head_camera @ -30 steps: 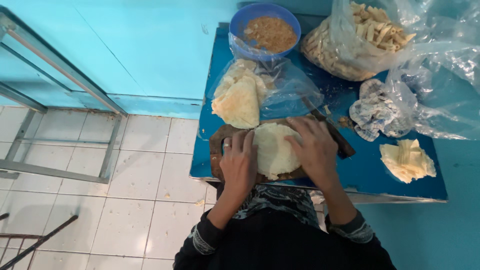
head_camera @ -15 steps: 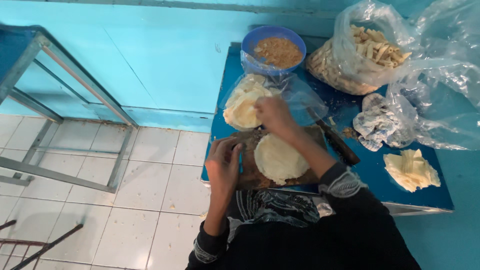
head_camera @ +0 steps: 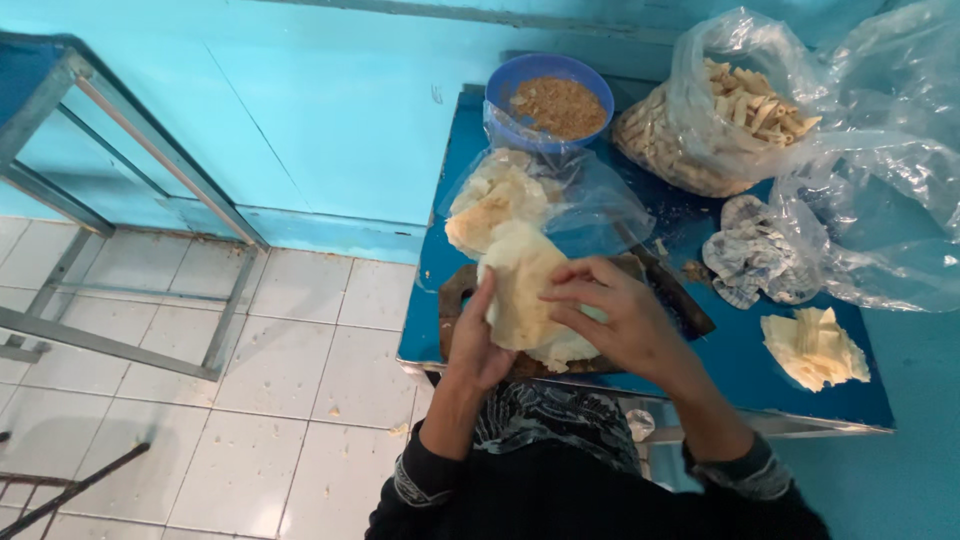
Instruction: The person cuts flat sheets of dough into smaller pieces with a knife on a wooden cutting board, tears some pieces apart by hand, and stacks the cut pieces on the table and into a plastic bag. They repeat the cutting and tearing cycle on successive dough sheets throughout the clip.
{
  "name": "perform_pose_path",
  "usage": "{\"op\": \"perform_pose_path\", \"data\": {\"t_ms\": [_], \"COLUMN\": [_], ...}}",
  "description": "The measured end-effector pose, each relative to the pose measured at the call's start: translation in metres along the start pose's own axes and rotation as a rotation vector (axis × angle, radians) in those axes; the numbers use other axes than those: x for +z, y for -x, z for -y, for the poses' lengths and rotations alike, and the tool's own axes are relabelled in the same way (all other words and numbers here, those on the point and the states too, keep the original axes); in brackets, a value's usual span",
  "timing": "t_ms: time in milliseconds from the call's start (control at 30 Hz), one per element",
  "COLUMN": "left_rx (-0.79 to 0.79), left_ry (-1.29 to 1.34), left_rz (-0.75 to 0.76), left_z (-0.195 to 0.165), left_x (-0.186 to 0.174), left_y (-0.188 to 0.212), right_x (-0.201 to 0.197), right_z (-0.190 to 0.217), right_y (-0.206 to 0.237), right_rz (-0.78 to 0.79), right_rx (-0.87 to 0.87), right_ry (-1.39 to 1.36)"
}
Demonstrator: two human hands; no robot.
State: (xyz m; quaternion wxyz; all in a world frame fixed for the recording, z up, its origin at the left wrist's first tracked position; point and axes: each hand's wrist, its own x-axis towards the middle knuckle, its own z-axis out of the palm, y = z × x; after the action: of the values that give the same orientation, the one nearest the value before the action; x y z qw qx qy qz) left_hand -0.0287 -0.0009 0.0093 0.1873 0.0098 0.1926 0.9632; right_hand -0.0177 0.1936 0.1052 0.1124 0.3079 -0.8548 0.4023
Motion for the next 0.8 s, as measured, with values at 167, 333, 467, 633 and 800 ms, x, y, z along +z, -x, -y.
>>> {"op": "perform_pose_path", "data": {"t_ms": [167, 333, 467, 633, 800], "left_rx": [-0.138, -0.065, -0.071, 0.076, 0.085], "left_ry": [-0.06, -0.299, -0.247, -0.282, -0.206], "left_rz": [0.026, 0.008, -0.047, -0.054, 0.045], "left_z": [0.011, 0.014, 0.014, 0.025, 0.037], "left_x": [-0.006, 0.002, 0.008, 0.004, -0.006], "left_y": [0.007, 0.017, 0.019, 0.012, 0.01], "right_x": [0.009, 0.027, 0.034, 0.049, 0.077], "right_z": [-0.046, -0.08, -0.073, -0.028, -0.015], "right_y": [0.014, 0.029, 0.028, 0.032, 0.036], "right_rz": [-0.246, -0.344, -0.495, -0.532, -0.202], "right_rx": [0.287, 0.428, 0.3, 0.088, 0.249], "right_ry": [-0.597, -0.92, -0.587, -0.217, -0.302]}}
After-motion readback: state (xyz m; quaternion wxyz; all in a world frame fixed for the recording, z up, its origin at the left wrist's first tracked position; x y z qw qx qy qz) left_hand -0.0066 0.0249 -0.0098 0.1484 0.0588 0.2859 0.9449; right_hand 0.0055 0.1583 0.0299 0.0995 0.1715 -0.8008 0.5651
